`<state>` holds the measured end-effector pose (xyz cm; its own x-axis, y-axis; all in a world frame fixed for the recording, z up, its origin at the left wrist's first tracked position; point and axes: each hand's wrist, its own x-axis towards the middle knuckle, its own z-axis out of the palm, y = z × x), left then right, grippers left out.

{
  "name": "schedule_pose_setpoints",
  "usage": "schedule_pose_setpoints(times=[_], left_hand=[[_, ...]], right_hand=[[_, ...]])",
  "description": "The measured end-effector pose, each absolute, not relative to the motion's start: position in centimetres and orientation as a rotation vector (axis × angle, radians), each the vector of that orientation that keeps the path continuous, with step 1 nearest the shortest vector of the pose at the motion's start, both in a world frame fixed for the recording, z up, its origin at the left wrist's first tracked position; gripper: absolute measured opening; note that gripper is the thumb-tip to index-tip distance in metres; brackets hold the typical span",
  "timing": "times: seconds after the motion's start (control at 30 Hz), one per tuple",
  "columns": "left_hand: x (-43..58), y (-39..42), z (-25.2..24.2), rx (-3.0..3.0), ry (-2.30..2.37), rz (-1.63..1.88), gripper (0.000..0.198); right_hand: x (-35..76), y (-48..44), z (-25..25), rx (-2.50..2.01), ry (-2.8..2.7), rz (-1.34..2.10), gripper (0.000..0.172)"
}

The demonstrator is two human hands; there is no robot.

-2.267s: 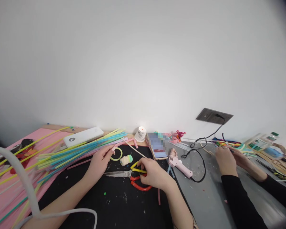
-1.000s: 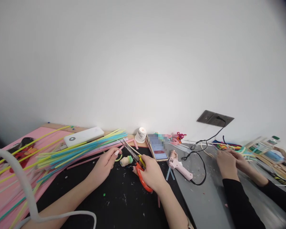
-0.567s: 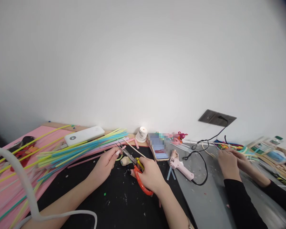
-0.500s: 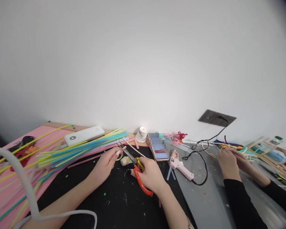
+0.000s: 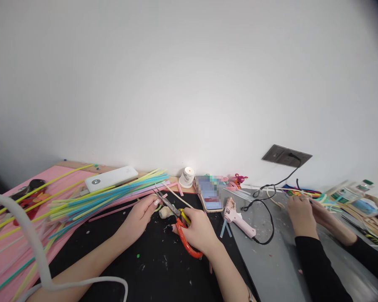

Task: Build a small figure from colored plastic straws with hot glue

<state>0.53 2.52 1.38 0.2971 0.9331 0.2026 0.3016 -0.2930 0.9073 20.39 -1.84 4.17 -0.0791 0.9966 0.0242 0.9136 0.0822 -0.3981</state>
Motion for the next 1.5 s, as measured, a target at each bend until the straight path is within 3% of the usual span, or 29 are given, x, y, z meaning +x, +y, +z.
schedule_pose_setpoints(times=[0.33, 1.2, 1.5], left_hand=[[0.5, 2.6, 1.2, 1.756, 1.085, 0.995, 0.032], [0.4, 2.6, 0.8, 1.782, 1.07, 0.977, 0.033], [0.3, 2.5, 1.1, 1.652, 1.116, 1.017, 0.034]], right_hand=[[20.3, -1.9, 4.5, -1.955, -2.087, 0.434, 0.028], [20.5, -1.8, 4.1, -1.867, -2.024, 0.499, 0.042], [21.5, -1.2, 4.6, -1.993, -1.84, 0.281, 0.037]])
